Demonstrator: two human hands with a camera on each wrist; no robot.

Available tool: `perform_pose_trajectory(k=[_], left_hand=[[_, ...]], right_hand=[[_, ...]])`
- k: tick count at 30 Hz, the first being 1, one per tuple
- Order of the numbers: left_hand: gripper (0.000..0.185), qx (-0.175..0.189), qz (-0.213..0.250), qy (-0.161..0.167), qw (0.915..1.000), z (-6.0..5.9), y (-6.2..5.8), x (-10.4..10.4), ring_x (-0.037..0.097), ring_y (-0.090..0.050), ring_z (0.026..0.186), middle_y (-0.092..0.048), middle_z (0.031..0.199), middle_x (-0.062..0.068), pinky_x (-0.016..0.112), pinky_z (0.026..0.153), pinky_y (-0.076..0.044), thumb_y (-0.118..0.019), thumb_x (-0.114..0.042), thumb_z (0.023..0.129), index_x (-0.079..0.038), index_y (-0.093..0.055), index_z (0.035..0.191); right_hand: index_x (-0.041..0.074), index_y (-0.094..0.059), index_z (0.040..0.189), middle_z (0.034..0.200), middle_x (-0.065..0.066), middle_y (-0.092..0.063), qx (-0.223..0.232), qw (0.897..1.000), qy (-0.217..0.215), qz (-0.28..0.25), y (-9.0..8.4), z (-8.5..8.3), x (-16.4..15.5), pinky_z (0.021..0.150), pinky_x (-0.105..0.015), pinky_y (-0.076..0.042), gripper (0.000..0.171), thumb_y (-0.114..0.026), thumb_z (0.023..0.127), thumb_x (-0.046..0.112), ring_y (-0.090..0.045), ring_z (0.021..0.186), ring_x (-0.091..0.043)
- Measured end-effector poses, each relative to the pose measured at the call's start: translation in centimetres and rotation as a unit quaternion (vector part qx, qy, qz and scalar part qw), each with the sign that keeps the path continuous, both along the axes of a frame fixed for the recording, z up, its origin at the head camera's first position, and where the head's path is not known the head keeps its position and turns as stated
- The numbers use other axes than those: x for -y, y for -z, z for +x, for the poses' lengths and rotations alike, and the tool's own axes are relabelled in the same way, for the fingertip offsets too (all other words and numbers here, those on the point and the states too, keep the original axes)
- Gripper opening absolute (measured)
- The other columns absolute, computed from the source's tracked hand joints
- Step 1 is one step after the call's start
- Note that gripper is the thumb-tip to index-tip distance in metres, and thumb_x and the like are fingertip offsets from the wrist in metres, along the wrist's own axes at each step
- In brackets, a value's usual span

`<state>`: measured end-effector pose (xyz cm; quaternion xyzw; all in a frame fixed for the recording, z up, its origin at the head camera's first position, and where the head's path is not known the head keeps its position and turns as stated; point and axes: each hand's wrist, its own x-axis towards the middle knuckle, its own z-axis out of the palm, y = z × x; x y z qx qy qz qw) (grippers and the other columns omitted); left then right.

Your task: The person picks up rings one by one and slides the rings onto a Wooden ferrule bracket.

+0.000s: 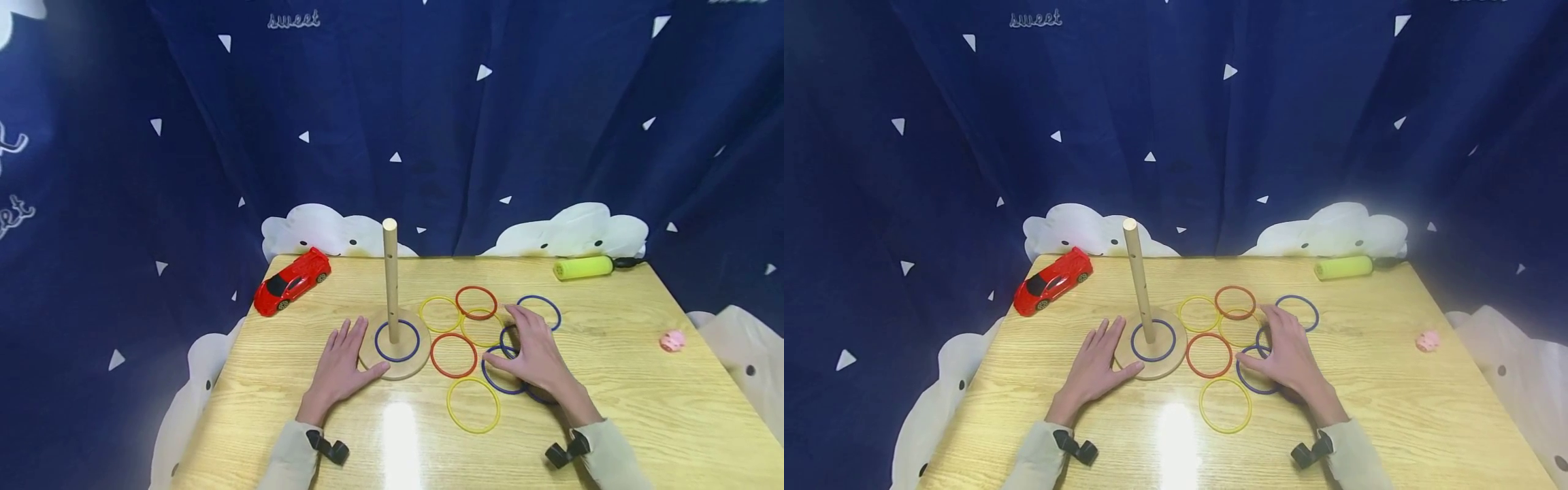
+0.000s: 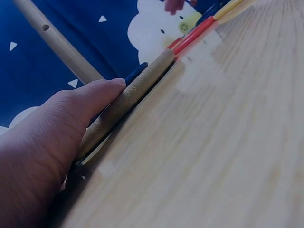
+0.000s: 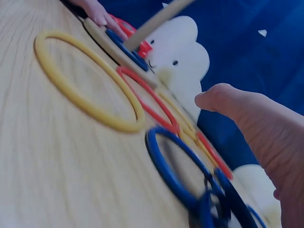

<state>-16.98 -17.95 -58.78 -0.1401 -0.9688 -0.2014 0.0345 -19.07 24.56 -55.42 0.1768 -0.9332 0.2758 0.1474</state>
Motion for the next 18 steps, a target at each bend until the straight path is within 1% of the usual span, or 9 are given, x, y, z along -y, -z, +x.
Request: perform_pose_trajectory(k=[6, 10, 13, 15, 18], left_hand=[[0.112, 0.001, 0.005, 0.000, 1.0000, -0.1, 0.1, 0.0, 0.027, -0.010, 0.162, -0.020, 0.174, 0.001, 0.049, 0.131, -0.008, -0.050, -0.087, 0.087, -0.017, -0.019, 0.169], [0.112, 0.004, 0.006, -0.002, 1.0000, -0.1, 0.2, 0.0, 0.027, -0.009, 0.162, -0.019, 0.174, 0.000, 0.048, 0.131, -0.007, -0.049, -0.087, 0.087, -0.018, -0.017, 0.169], [0.112, 0.003, 0.005, -0.004, 1.0000, 0.0, 0.2, -0.1, 0.027, -0.009, 0.162, -0.019, 0.174, 0.000, 0.048, 0.131, -0.007, -0.049, -0.087, 0.087, -0.018, -0.017, 0.169], [0.111, 0.001, 0.005, -0.004, 1.0000, 0.1, 0.1, -0.1, 0.027, -0.010, 0.162, -0.019, 0.174, 0.000, 0.048, 0.131, -0.008, -0.049, -0.087, 0.087, -0.018, -0.018, 0.169], [0.111, -0.005, 0.007, -0.002, 1.0000, 0.2, 0.0, -0.1, 0.028, -0.012, 0.162, -0.021, 0.174, 0.001, 0.049, 0.131, -0.009, -0.051, -0.086, 0.087, -0.017, -0.020, 0.169]], right_hand=[[-0.001, -0.046, 0.151, 0.151, -0.030, -0.043, 0.016, 0.999, 0.036, -0.008, 1.2, 0.9, -2.5, 0.102, -0.070, -0.032, 0.112, -0.093, 0.068, 0.056, -0.037, 0.136, -0.052], [-0.003, -0.045, 0.151, 0.148, -0.031, -0.043, 0.025, 0.998, 0.057, -0.018, 1.6, 1.3, -3.7, 0.100, -0.069, -0.032, 0.113, -0.093, 0.068, 0.056, -0.037, 0.132, -0.054], [-0.004, -0.046, 0.149, 0.143, -0.033, -0.044, 0.032, 0.996, 0.074, -0.033, 1.9, 1.6, -4.3, 0.100, -0.069, -0.032, 0.109, -0.093, 0.069, 0.053, -0.037, 0.130, -0.055], [-0.005, -0.048, 0.146, 0.139, -0.033, -0.046, 0.034, 0.995, 0.083, -0.043, 2.0, 1.7, -4.6, 0.100, -0.068, -0.032, 0.103, -0.092, 0.071, 0.051, -0.037, 0.129, -0.054], [-0.006, -0.050, 0.138, 0.130, -0.030, -0.049, 0.033, 0.994, 0.094, -0.046, 2.4, 2.0, -5.0, 0.097, -0.062, -0.034, 0.096, -0.091, 0.073, 0.051, -0.041, 0.122, -0.050]])
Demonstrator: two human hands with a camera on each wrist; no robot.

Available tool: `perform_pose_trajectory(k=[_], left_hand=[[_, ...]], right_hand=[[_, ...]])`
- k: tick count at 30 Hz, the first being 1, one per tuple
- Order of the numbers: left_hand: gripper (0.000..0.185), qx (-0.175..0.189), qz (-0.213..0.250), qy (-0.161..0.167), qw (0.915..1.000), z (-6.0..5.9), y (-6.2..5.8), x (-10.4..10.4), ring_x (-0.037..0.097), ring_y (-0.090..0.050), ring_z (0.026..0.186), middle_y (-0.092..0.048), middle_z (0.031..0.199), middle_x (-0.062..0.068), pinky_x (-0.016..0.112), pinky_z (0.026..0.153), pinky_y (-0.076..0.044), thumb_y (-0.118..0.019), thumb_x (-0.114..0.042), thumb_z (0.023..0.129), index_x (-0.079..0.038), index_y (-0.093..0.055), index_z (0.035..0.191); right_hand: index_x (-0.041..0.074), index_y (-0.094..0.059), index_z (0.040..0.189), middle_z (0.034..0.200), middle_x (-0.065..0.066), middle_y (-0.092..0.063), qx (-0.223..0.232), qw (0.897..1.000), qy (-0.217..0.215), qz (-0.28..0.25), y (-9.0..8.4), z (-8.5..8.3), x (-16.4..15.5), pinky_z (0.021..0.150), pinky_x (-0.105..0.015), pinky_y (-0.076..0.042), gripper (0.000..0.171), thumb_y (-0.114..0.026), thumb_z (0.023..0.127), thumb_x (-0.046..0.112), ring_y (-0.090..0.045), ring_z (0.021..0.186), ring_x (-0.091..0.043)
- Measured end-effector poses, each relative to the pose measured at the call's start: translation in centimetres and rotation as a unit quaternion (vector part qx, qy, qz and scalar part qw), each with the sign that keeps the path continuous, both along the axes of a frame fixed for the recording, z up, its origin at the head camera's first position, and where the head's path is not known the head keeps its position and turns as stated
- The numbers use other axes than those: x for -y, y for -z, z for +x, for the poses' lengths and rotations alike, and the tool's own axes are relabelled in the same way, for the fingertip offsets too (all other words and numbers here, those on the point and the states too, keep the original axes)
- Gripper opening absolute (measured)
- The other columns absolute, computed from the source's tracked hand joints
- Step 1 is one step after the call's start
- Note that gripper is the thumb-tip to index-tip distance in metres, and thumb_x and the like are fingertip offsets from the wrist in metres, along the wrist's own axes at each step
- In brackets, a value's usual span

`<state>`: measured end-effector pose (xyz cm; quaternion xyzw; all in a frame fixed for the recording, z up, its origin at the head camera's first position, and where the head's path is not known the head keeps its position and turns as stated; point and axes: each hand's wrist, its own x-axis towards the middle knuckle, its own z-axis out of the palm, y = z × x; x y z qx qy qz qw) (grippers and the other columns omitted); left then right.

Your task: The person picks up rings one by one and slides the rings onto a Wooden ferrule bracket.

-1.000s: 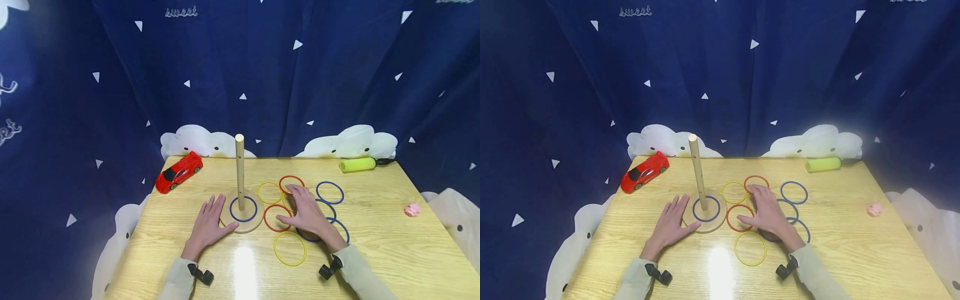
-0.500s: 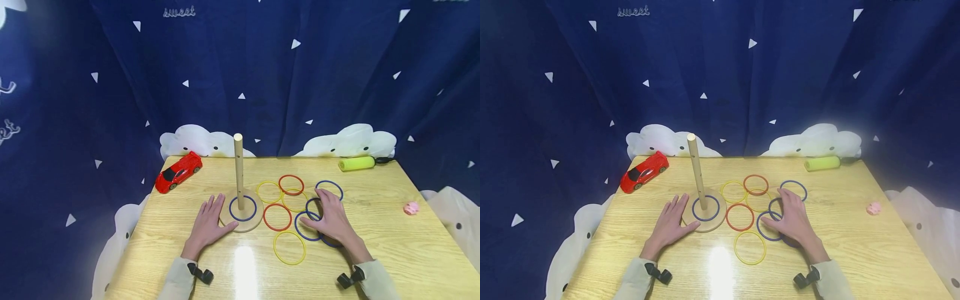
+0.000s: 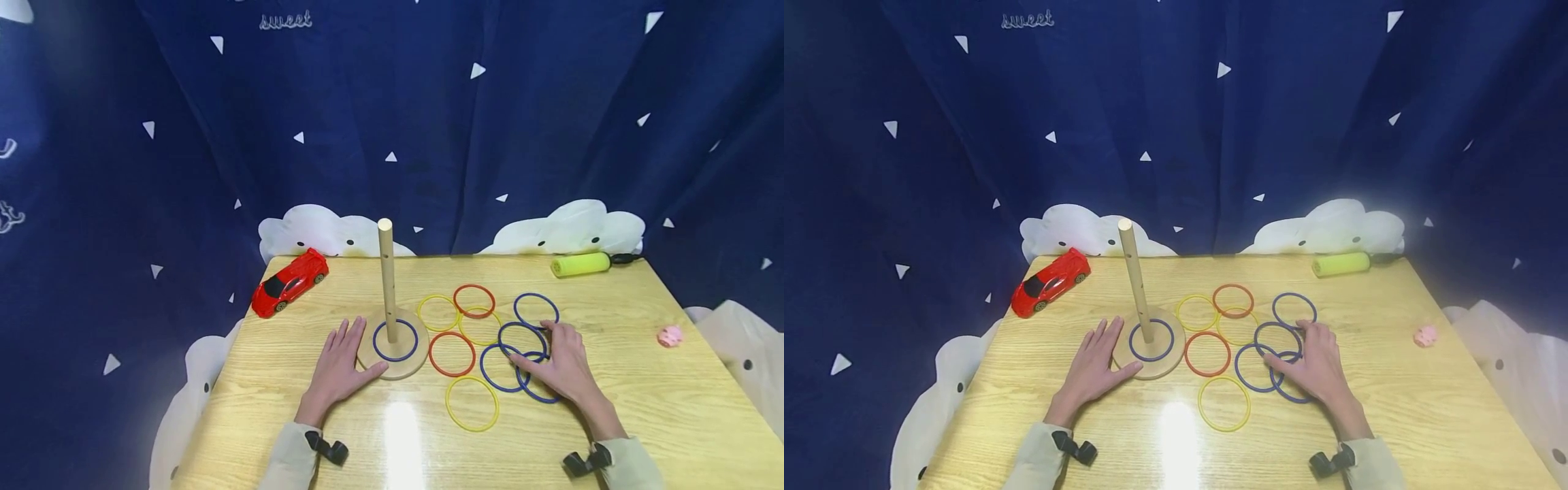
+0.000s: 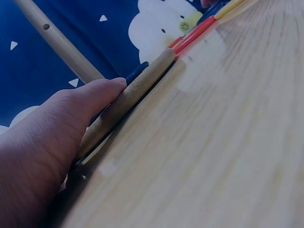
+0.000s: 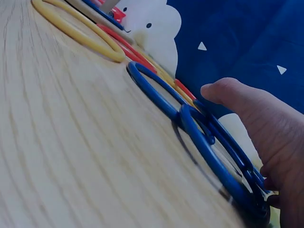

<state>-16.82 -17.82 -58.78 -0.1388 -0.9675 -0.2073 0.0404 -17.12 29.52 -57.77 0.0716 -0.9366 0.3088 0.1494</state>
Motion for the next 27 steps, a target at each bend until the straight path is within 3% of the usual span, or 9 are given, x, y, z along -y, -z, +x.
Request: perform_pose_trajectory(k=[7, 13, 18, 27], left_hand=[[0.112, 0.010, -0.006, 0.007, 0.9999, 0.2, 0.2, -0.1, 0.027, -0.010, 0.162, -0.019, 0.174, 0.000, 0.048, 0.131, -0.008, -0.048, -0.087, 0.087, -0.017, -0.017, 0.169], [0.111, -0.012, -0.003, 0.009, 0.9999, 0.4, 0.4, -0.1, 0.031, -0.016, 0.161, -0.023, 0.173, 0.002, 0.052, 0.130, -0.013, -0.051, -0.085, 0.088, -0.015, -0.022, 0.168], [0.112, -0.006, 0.002, 0.006, 1.0000, 0.7, 0.3, -0.1, 0.031, -0.015, 0.161, -0.023, 0.173, 0.003, 0.053, 0.130, -0.014, -0.052, -0.086, 0.087, -0.015, -0.021, 0.168], [0.110, -0.005, 0.000, 0.003, 1.0000, 0.0, 0.1, 0.1, 0.029, -0.013, 0.161, -0.022, 0.174, 0.002, 0.050, 0.130, -0.011, -0.050, -0.085, 0.088, -0.016, -0.020, 0.169]], right_hand=[[-0.007, -0.053, 0.131, 0.121, -0.026, -0.051, 0.008, 1.000, 0.015, 0.021, 1.0, 0.5, -0.4, 0.086, -0.056, -0.033, 0.094, -0.091, 0.072, 0.057, -0.043, 0.109, -0.044], [-0.005, -0.055, 0.135, 0.126, -0.027, -0.051, 0.012, 0.999, 0.011, 0.029, 1.5, 0.7, -0.4, 0.088, -0.059, -0.032, 0.098, -0.090, 0.071, 0.060, -0.043, 0.112, -0.046], [-0.001, -0.056, 0.141, 0.129, -0.027, -0.050, 0.015, 0.999, 0.005, 0.043, 1.5, 0.6, -0.3, 0.088, -0.061, -0.032, 0.100, -0.088, 0.071, 0.062, -0.043, 0.115, -0.047], [-0.004, -0.056, 0.141, 0.131, -0.027, -0.048, 0.005, 0.999, 0.006, 0.041, 1.1, -0.1, 0.0, 0.090, -0.061, -0.032, 0.100, -0.088, 0.072, 0.061, -0.042, 0.116, -0.047]])
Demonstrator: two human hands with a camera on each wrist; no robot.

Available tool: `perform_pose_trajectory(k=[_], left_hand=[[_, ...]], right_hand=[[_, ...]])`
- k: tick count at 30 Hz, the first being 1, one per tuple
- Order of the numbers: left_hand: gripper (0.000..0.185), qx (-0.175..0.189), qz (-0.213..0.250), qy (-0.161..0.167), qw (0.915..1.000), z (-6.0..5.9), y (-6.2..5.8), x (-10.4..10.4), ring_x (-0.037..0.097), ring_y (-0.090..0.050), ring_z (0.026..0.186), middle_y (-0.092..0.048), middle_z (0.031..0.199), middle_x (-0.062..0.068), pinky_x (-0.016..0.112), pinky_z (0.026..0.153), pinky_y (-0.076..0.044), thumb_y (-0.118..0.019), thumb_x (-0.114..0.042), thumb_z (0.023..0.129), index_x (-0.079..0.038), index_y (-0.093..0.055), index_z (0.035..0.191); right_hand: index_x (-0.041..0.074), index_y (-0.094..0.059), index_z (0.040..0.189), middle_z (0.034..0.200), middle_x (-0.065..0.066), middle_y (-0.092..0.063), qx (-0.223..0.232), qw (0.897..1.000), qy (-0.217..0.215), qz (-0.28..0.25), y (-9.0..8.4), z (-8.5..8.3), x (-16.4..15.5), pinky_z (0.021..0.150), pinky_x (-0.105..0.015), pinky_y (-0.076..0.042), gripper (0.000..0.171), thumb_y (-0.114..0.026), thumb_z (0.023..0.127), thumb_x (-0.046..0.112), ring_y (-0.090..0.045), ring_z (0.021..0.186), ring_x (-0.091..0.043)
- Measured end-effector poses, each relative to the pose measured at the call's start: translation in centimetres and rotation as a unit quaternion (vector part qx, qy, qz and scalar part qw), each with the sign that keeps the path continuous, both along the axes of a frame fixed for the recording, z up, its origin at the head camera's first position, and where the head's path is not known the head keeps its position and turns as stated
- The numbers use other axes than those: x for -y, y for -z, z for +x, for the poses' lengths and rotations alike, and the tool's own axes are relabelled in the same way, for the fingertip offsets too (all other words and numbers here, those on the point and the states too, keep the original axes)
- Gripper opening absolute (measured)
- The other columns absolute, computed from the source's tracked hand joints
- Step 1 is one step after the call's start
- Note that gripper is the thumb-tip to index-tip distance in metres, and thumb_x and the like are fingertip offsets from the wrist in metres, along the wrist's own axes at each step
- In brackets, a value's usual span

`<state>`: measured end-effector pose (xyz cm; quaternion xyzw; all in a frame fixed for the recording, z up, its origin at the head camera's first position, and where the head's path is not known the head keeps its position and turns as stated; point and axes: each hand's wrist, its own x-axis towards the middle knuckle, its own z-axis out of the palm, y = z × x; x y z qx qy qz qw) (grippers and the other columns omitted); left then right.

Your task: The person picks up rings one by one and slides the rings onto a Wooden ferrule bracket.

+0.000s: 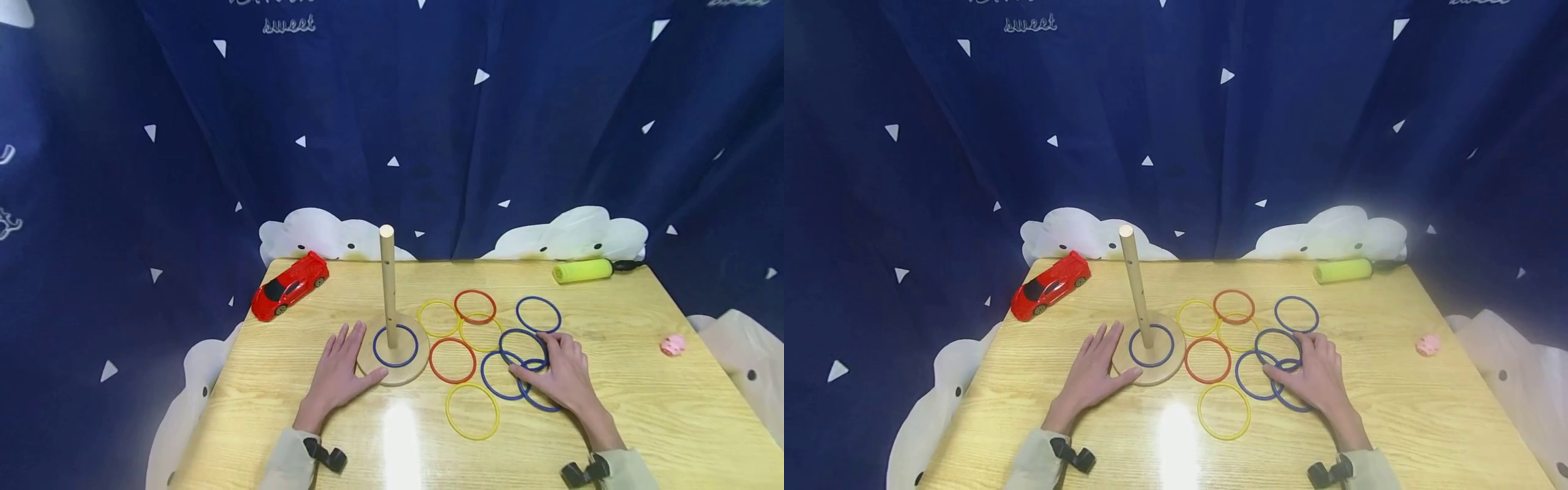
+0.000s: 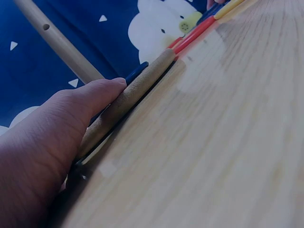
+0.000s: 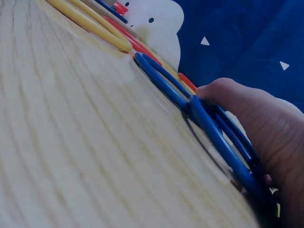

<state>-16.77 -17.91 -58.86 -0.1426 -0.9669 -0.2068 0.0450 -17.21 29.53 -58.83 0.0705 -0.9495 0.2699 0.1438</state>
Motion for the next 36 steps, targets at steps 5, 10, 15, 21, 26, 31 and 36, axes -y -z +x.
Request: perform_pose_trajectory(k=[5, 10, 15, 21, 26, 31, 36], left_hand=[[0.111, 0.001, 0.003, 0.001, 1.0000, -0.02, -0.19, -0.02, 0.029, -0.014, 0.161, -0.023, 0.174, 0.002, 0.051, 0.130, -0.012, -0.051, -0.085, 0.088, -0.016, -0.020, 0.169], [0.111, 0.008, -0.001, -0.003, 1.0000, 0.05, -0.13, -0.02, 0.027, -0.011, 0.162, -0.021, 0.174, 0.001, 0.049, 0.131, -0.011, -0.049, -0.086, 0.088, -0.019, -0.018, 0.169], [0.111, 0.005, 0.003, -0.003, 1.0000, 0.05, -0.01, 0.02, 0.027, -0.012, 0.162, -0.022, 0.174, 0.001, 0.050, 0.130, -0.011, -0.050, -0.086, 0.088, -0.017, -0.020, 0.169], [0.111, 0.006, -0.001, -0.002, 1.0000, -0.09, 0.09, 0.08, 0.028, -0.012, 0.162, -0.021, 0.174, 0.001, 0.050, 0.131, -0.010, -0.049, -0.086, 0.088, -0.017, -0.019, 0.169], [0.111, 0.008, -0.004, -0.001, 1.0000, -0.20, 0.06, 0.12, 0.028, -0.012, 0.162, -0.020, 0.174, 0.000, 0.049, 0.131, -0.010, -0.049, -0.087, 0.088, -0.018, -0.018, 0.169], [0.112, 0.006, -0.007, 0.000, 1.0000, -0.21, 0.05, 0.14, 0.028, -0.012, 0.162, -0.019, 0.174, 0.000, 0.049, 0.131, -0.010, -0.048, -0.087, 0.087, -0.018, -0.018, 0.169], [0.111, 0.002, -0.006, 0.000, 1.0000, -0.08, 0.02, 0.12, 0.028, -0.013, 0.162, -0.021, 0.174, 0.001, 0.048, 0.131, -0.010, -0.049, -0.086, 0.088, -0.017, -0.019, 0.169]], right_hand=[[-0.004, -0.058, 0.139, 0.131, -0.027, -0.048, -0.001, 1.000, 0.001, 0.001, -0.13, -0.02, 0.04, 0.089, -0.060, -0.031, 0.099, -0.089, 0.071, 0.060, -0.042, 0.116, -0.047], [-0.005, -0.060, 0.134, 0.129, -0.025, -0.050, -0.005, 1.000, 0.002, -0.009, -0.29, 0.09, 0.10, 0.090, -0.059, -0.031, 0.096, -0.091, 0.069, 0.057, -0.043, 0.115, -0.046], [-0.005, -0.060, 0.132, 0.126, -0.025, -0.053, -0.011, 1.000, -0.002, -0.023, -0.23, 0.08, 0.09, 0.093, -0.060, -0.032, 0.094, -0.094, 0.067, 0.054, -0.044, 0.114, -0.046], [-0.005, -0.058, 0.134, 0.127, -0.025, -0.057, -0.014, 0.999, -0.019, -0.042, -0.05, -0.02, 0.07, 0.097, -0.064, -0.032, 0.095, -0.096, 0.066, 0.050, -0.046, 0.118, -0.046], [-0.005, -0.058, 0.135, 0.129, -0.024, -0.058, -0.015, 0.998, -0.035, -0.047, -0.10, -0.13, 0.33, 0.098, -0.063, -0.033, 0.097, -0.096, 0.065, 0.050, -0.047, 0.121, -0.045], [-0.006, -0.058, 0.135, 0.127, -0.023, -0.058, -0.019, 0.998, -0.044, -0.049, -0.21, 0.11, 0.55, 0.098, -0.060, -0.033, 0.097, -0.097, 0.064, 0.047, -0.048, 0.119, -0.043], [-0.005, -0.057, 0.135, 0.125, -0.022, -0.058, -0.020, 0.996, -0.056, -0.064, -0.44, 0.26, 0.66, 0.098, -0.058, -0.033, 0.094, -0.098, 0.064, 0.042, -0.049, 0.117, -0.041]])
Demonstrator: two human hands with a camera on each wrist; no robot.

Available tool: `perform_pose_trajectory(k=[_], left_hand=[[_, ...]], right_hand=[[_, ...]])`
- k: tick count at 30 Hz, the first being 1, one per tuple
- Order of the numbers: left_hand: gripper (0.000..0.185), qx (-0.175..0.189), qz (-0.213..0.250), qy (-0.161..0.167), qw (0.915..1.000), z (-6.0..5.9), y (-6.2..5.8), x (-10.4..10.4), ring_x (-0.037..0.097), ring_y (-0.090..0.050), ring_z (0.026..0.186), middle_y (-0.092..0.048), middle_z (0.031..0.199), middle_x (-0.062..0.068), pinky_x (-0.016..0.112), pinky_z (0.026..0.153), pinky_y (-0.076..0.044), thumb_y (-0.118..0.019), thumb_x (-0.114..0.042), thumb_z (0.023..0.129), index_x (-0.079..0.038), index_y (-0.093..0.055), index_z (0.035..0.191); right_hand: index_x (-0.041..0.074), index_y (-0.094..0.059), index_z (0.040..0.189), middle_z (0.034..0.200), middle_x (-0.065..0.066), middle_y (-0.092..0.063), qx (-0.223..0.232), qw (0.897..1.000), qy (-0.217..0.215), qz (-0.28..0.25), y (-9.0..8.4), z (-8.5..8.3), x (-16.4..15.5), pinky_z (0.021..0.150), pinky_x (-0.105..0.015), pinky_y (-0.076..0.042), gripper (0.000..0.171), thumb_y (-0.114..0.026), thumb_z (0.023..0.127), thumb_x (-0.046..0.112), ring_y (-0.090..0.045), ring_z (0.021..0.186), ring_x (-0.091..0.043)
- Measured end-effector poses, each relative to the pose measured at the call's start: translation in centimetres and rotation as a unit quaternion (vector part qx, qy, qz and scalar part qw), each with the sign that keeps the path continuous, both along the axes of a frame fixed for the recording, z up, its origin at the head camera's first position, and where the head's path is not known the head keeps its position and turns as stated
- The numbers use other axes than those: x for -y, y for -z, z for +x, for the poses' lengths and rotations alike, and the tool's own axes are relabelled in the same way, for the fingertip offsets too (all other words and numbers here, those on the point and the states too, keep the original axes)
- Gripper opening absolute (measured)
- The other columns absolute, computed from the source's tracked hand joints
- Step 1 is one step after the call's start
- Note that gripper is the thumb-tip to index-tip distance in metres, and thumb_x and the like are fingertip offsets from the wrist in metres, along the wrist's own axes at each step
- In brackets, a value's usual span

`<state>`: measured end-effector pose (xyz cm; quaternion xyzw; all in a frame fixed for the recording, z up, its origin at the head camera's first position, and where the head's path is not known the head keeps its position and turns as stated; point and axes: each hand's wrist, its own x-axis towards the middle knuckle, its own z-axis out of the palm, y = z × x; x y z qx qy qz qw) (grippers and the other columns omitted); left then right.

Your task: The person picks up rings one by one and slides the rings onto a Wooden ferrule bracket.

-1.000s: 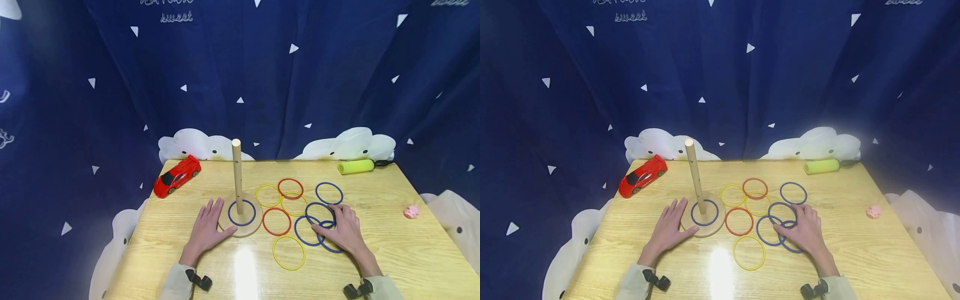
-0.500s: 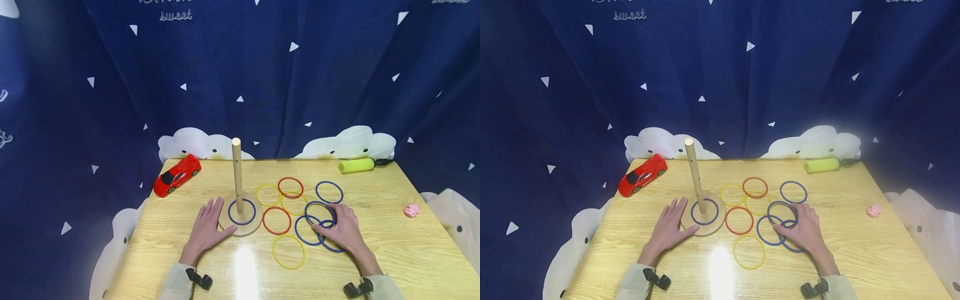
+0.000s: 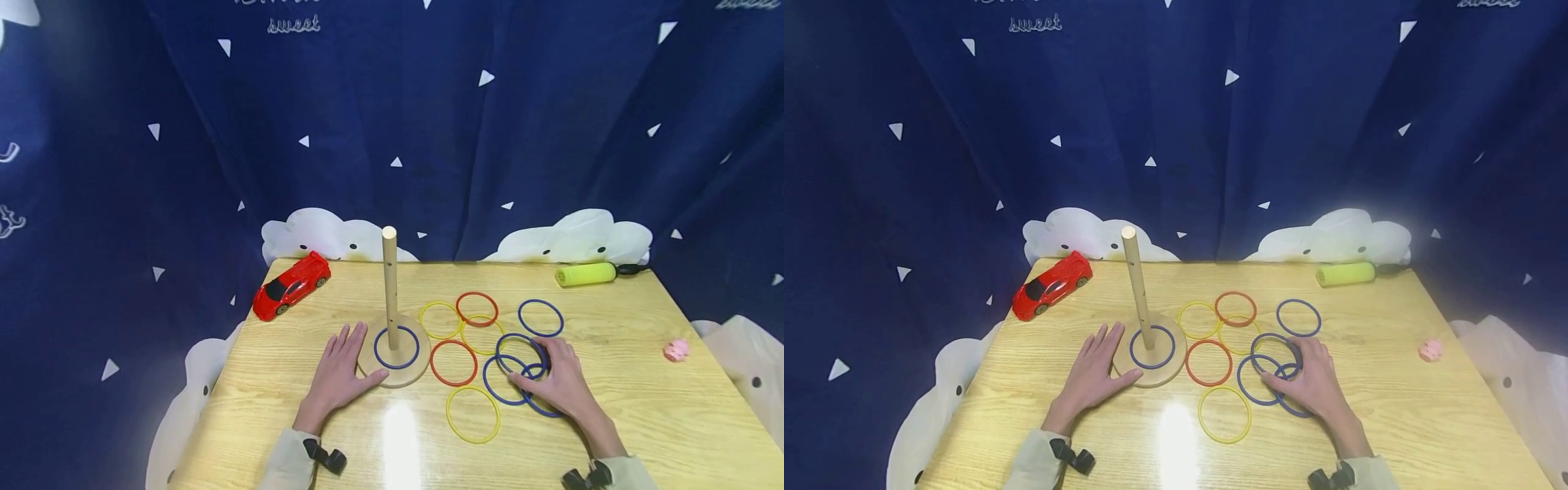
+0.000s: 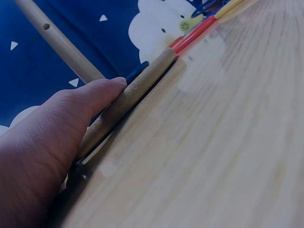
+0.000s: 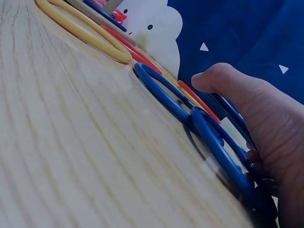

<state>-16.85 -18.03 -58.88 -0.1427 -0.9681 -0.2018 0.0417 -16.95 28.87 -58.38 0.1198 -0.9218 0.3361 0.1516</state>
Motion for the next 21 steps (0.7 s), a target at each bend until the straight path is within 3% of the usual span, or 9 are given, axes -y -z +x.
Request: perform_pose_trajectory(k=[10, 21], left_hand=[[0.111, -0.006, 0.006, 0.003, 1.0000, 0.0, 0.0, -0.1, 0.030, -0.015, 0.161, -0.023, 0.173, 0.003, 0.049, 0.131, -0.011, -0.049, -0.086, 0.088, -0.016, -0.021, 0.168], [0.111, -0.005, 0.002, 0.002, 1.0000, 0.1, -0.1, -0.1, 0.029, -0.014, 0.161, -0.022, 0.174, 0.002, 0.050, 0.130, -0.012, -0.050, -0.086, 0.088, -0.015, -0.021, 0.168]], right_hand=[[-0.004, -0.056, 0.136, 0.125, -0.021, -0.058, -0.023, 1.000, -0.017, -0.009, -1.5, 0.0, -0.1, 0.090, -0.050, -0.033, 0.093, -0.099, 0.062, 0.034, -0.042, 0.115, -0.040], [-0.003, -0.056, 0.136, 0.129, -0.023, -0.055, -0.052, 0.998, -0.047, 0.007, -4.8, -1.5, 1.0, 0.088, -0.048, -0.034, 0.088, -0.096, 0.064, 0.030, -0.043, 0.118, -0.041]])
